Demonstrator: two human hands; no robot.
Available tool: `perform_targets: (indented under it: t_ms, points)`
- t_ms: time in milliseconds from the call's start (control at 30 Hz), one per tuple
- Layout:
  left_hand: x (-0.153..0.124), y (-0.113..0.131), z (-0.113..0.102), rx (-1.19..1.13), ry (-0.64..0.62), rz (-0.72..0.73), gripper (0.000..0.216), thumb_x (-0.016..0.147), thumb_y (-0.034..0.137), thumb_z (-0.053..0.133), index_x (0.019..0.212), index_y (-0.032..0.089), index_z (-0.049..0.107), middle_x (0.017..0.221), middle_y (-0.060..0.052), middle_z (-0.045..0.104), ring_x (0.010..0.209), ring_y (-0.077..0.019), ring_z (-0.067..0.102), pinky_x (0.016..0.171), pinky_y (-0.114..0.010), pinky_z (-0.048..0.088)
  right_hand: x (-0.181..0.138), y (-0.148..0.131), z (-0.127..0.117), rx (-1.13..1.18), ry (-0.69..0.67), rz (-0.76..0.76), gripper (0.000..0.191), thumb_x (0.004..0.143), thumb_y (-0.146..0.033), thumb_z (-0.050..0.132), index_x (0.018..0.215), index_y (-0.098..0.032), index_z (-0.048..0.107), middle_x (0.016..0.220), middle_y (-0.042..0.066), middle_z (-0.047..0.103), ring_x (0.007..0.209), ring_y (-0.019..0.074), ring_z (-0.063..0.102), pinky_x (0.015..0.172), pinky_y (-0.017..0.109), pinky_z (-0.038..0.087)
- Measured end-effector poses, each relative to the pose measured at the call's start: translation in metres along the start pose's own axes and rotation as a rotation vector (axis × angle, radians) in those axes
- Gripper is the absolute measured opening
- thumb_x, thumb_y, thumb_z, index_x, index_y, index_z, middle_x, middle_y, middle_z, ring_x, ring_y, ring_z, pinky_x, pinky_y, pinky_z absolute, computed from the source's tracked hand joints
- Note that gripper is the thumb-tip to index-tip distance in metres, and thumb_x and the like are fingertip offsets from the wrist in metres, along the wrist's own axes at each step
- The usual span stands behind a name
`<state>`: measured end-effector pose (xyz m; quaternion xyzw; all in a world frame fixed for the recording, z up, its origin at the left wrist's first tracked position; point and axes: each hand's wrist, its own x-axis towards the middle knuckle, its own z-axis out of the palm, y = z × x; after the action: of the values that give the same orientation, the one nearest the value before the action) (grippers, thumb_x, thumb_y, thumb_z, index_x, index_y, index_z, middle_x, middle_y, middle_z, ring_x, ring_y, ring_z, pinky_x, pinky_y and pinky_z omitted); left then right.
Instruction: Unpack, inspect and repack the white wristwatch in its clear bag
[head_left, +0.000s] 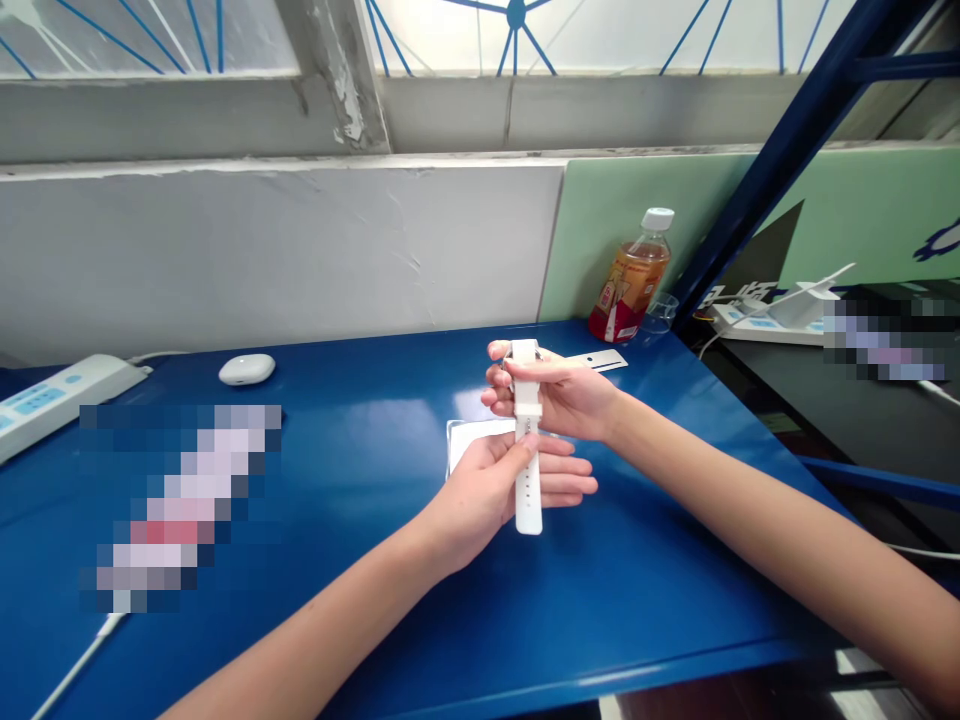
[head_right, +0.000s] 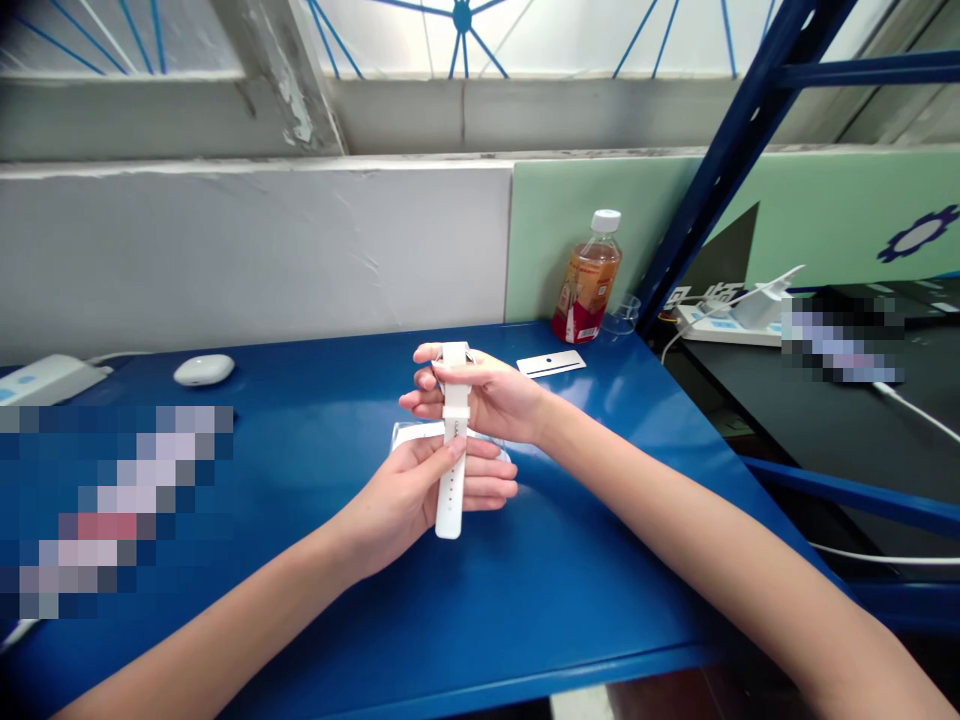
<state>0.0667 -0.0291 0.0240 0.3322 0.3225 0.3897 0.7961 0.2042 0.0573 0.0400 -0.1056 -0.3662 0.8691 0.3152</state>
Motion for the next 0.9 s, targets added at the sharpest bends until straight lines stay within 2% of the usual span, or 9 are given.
perform_targets:
  t_ms: [167, 333, 433, 633, 800, 900]
  points:
    - [-0.002, 0.002, 0.0, 0.014, -0.003, 0.003, 0.029, 0.093, 0.032, 0.065, 0.1, 0.004, 0.067, 0.098, -0.023, 0.076, 0.092, -0.0323, 0.075, 0.086, -0.045, 0.056, 0.0, 0.0, -0.001, -0.027, -0.034, 0.004, 0.015, 0.087, -0.021, 0.063, 0.102, -0.018, 0.063, 0.078, -0.001, 0.066, 0.086, 0.0166, 0.071, 0.088, 0.032, 0.054]
    - [-0.003, 0.007, 0.001, 0.007, -0.009, -0.018, 0.026, 0.097, 0.029, 0.058, 0.099, 0.004, 0.068, 0.096, -0.021, 0.076, 0.088, -0.0287, 0.076, 0.085, -0.041, 0.057, -0.001, -0.005, 0.004, -0.019, -0.022, 0.034, 0.043, 0.093, -0.04, 0.04, 0.115, -0.012, 0.063, 0.095, 0.008, 0.072, 0.099, 0.024, 0.069, 0.097, 0.042, 0.048]
    - [-0.002, 0.008, 0.0, 0.008, -0.008, -0.024, 0.027, 0.096, 0.03, 0.06, 0.097, 0.005, 0.069, 0.095, -0.02, 0.077, 0.086, -0.0278, 0.076, 0.085, -0.041, 0.057, -0.001, -0.006, 0.005, -0.016, -0.001, 0.035, 0.049, 0.092, -0.038, 0.032, 0.119, -0.011, 0.062, 0.097, 0.01, 0.073, 0.098, 0.0248, 0.068, 0.099, 0.045, 0.046]
    - [-0.002, 0.01, -0.001, 0.004, 0.018, -0.026, 0.03, 0.095, 0.034, 0.059, 0.095, 0.006, 0.07, 0.09, -0.019, 0.077, 0.083, -0.0274, 0.075, 0.082, -0.039, 0.057, 0.0, -0.009, 0.003, 0.003, 0.062, 0.019, 0.032, 0.096, -0.036, 0.04, 0.103, -0.016, 0.064, 0.079, 0.003, 0.068, 0.082, 0.0193, 0.07, 0.085, 0.035, 0.053]
    - [-0.003, 0.017, -0.004, -0.155, -0.058, -0.082, 0.059, 0.103, 0.045, 0.029, 0.103, 0.003, 0.07, 0.092, -0.02, 0.077, 0.084, -0.0273, 0.075, 0.084, -0.039, 0.055, 0.002, -0.013, -0.002, 0.072, 0.197, -0.123, 0.03, 0.101, -0.038, 0.043, 0.083, -0.021, 0.059, 0.061, -0.004, 0.063, 0.067, 0.0114, 0.07, 0.069, 0.022, 0.056]
    - [-0.005, 0.019, -0.005, -0.232, -0.084, -0.081, 0.066, 0.102, 0.049, 0.024, 0.107, 0.0, 0.069, 0.094, -0.022, 0.076, 0.084, -0.0286, 0.075, 0.084, -0.039, 0.054, 0.003, -0.013, -0.005, 0.071, 0.233, -0.162, 0.03, 0.1, -0.041, 0.048, 0.079, -0.022, 0.057, 0.057, -0.006, 0.064, 0.062, 0.0098, 0.07, 0.061, 0.018, 0.055]
